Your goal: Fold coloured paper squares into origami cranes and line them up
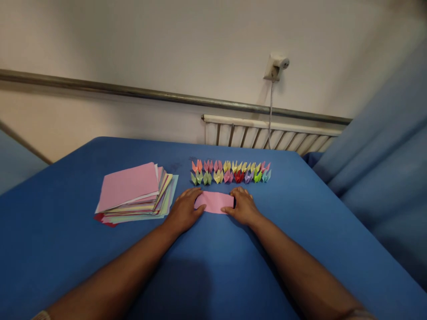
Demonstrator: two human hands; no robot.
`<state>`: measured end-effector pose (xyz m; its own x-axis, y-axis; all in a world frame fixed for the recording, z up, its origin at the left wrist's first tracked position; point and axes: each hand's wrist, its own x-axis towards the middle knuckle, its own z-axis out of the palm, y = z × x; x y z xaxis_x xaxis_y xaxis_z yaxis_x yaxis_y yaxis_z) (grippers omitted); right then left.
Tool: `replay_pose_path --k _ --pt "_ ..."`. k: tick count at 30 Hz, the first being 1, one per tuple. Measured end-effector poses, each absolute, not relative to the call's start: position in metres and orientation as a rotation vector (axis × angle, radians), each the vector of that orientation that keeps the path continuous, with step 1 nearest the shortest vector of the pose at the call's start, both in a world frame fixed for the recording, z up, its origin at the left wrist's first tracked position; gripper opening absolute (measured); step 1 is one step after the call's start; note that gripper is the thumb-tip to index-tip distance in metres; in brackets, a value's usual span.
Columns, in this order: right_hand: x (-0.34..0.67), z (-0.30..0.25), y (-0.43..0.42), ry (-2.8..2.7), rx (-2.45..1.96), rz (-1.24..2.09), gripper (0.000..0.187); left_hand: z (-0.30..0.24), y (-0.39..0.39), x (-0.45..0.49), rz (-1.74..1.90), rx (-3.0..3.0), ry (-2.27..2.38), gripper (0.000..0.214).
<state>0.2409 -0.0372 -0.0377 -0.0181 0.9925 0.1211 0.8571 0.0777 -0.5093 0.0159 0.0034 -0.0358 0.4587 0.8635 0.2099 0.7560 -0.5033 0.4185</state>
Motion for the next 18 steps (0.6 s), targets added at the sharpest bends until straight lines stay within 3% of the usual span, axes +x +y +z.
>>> replay_pose_path --k 5,13,18 --pt "0.238 -0.045 -0.038 -1.772 -1.577 0.642 0.035 -0.033 0.001 0.018 0.622 2.377 1.401 0.057" --pt "0.242 -0.048 -0.040 -1.527 -1.094 0.727 0.059 -0.022 0.000 0.027 1.008 1.592 1.133 0.087" --pt "0.239 -0.044 -0.040 -1.401 -1.040 0.765 0.067 -0.011 -0.008 0.030 0.885 1.260 0.970 0.048"
